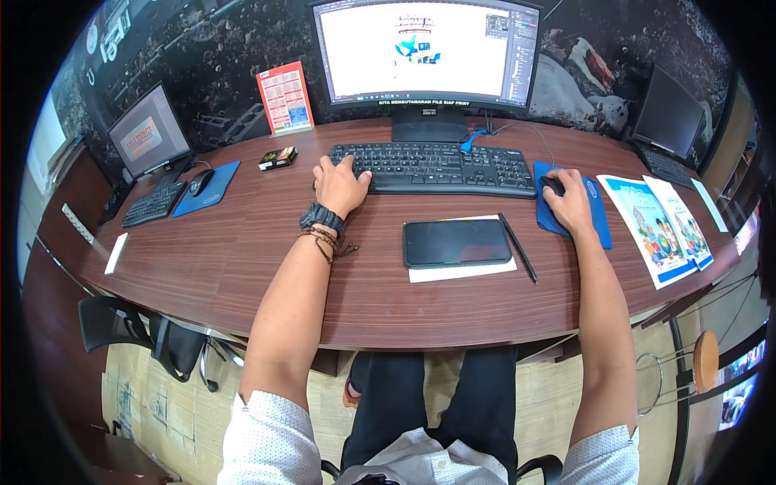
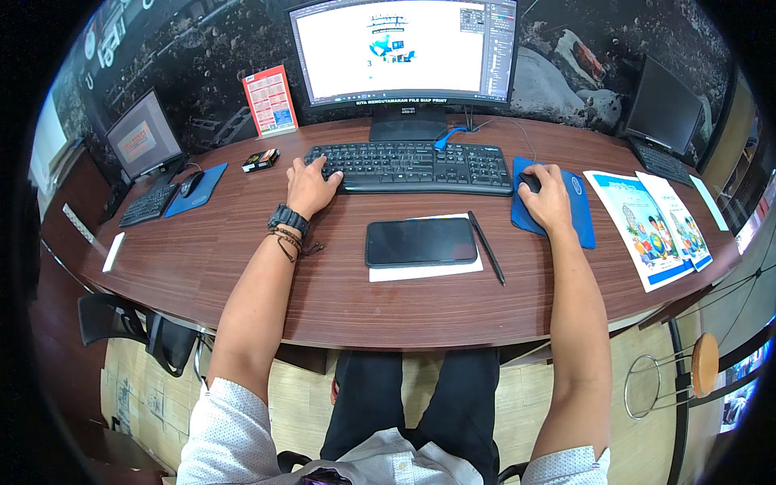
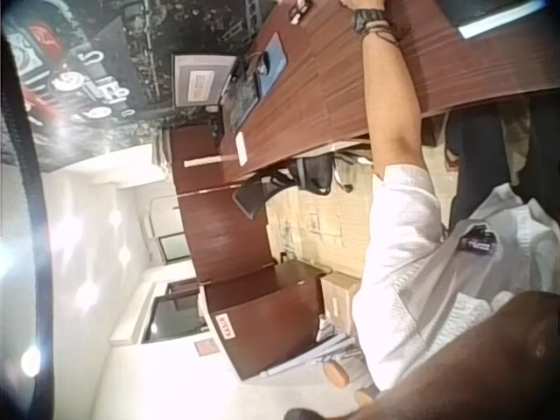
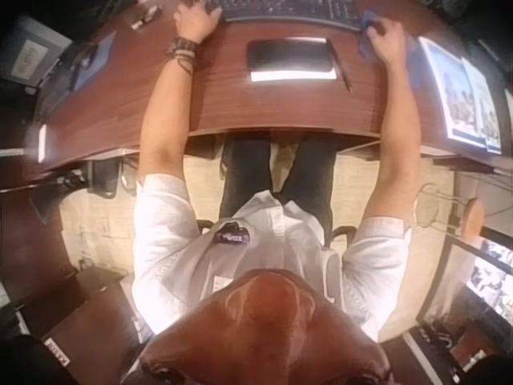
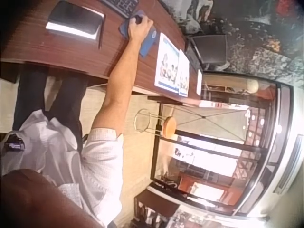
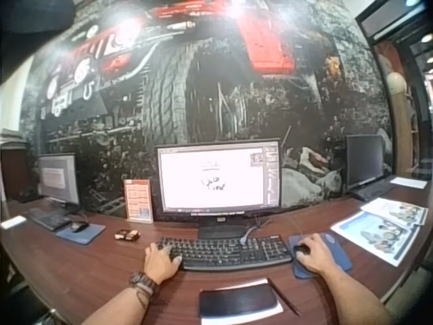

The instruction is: Using a computer to perform graphic design tasks with keyboard and mouse.

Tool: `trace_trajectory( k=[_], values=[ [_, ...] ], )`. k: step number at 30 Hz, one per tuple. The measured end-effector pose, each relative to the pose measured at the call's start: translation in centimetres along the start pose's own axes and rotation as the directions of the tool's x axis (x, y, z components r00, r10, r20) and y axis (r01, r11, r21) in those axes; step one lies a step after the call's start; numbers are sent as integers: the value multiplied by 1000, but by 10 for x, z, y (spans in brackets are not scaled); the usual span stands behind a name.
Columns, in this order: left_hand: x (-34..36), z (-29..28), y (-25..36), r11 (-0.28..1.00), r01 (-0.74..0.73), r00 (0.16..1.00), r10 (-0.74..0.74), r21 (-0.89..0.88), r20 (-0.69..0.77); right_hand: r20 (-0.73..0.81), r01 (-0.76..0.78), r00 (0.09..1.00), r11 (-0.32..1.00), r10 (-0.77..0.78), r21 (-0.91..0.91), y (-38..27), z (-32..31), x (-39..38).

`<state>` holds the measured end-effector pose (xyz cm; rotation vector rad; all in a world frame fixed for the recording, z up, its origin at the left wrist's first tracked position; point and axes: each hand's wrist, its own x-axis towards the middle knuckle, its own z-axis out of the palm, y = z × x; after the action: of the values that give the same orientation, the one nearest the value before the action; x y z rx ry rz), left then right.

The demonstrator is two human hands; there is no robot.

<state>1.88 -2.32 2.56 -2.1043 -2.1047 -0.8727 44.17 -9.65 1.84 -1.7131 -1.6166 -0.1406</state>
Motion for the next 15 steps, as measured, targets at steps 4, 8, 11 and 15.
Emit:
trace_trajectory(
  k=[4,8,11,15],
  values=[
    [0,0,1,1000,4,1000,-5,13,6,-1,-3,1000,1000,3,-8,-1,-1,-1],
    [0,-1,1,1000,11,1000,-11,11,20,3,-4,1000,1000,4,-5,-2,-1,0],
    [1,1,1,1000,21,1000,-21,2,19,4,2,1000,1000,-2,-4,2,1,0],
    [2,5,-4,1000,7,1000,-7,13,-19,-1,19,1000,1000,-19,-5,6,3,2]
  ],
)
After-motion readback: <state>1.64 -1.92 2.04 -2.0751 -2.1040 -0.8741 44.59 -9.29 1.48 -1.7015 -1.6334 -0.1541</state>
